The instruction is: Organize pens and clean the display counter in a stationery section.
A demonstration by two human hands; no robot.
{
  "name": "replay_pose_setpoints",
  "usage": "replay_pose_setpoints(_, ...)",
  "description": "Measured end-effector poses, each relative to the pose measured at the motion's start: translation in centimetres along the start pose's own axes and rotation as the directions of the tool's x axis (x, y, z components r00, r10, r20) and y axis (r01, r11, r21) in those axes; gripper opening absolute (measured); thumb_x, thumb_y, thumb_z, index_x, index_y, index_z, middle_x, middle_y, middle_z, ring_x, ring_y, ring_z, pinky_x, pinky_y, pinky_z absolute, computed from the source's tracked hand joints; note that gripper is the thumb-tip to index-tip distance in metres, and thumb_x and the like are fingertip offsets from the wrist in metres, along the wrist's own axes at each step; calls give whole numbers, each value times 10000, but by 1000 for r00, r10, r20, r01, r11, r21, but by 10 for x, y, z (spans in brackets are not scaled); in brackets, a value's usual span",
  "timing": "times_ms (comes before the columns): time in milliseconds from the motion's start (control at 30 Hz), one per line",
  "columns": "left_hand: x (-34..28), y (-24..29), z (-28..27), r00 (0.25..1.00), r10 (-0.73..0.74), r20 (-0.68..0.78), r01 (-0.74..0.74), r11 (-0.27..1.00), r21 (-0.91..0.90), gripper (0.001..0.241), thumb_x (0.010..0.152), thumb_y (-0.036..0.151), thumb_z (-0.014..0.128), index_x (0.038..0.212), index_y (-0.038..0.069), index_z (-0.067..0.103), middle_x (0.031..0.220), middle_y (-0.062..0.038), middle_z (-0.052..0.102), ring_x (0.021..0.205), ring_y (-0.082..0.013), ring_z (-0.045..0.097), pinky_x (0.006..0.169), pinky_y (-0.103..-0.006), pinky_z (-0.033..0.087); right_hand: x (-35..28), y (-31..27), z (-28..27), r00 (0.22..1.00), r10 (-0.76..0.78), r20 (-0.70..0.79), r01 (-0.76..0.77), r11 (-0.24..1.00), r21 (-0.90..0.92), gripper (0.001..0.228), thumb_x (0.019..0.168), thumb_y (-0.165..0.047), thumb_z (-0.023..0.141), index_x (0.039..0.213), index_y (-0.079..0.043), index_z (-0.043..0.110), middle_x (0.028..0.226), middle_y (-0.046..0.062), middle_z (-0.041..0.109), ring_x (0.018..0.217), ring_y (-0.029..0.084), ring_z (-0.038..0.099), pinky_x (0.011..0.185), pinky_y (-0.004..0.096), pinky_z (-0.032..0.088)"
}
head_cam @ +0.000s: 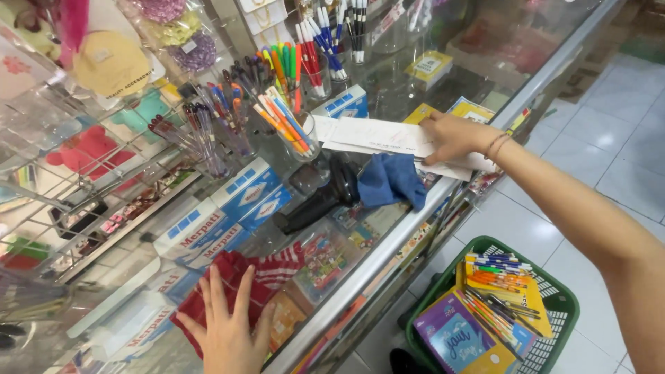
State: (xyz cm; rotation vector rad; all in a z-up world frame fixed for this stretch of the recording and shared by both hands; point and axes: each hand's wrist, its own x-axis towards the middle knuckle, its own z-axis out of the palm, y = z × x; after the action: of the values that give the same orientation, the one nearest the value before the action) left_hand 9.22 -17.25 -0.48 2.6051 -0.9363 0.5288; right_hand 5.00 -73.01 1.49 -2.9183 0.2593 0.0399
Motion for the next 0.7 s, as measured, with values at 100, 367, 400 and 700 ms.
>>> replay_pose_setpoints(100,3,17,0,999,-19,45,20,1000,-20,753,742,397,742,1442,289,488,1653,-206,175,1512,-464,200,1025,-865,61,2,0,-1,1000,-23,-12,24,999,37,787,664,-435,830,1231,50,581,1243,253,553,995,404,655,902,448,543)
replay_pose_setpoints(367,-10,35,-6,999,-12,30,15,997,-82,683,770,341,743,1410,222,538,1652,-239,168,1512,-481,175,1051,-848,53,2,0,15,981,-136,-135,144,988,55,778,655,-502,828,1113,93,622,1077,270,625,1069,401,612,933,430,521)
replay_pose_setpoints(400,-10,38,-8,999,-23,43,26,996,-83,671,777,333,749,1405,212,542,1649,-244,166,1510,-481,170,1053,-844,52,0,-6,12,990,-98,-104,97,995,-22,779,626,-545,847,1046,82,654,1041,264,644,1084,385,610,953,408,524)
replay_pose_setpoints(700,-24,43,-13,999,-31,-20,28,994,-104,630,788,303,742,1387,210,571,1651,-242,176,1529,-463,179,1075,-825,71,23,0,20,987,111,-113,-101,991,88,1004,546,-487,900,1225,141,510,1121,350,652,1024,430,672,896,424,548)
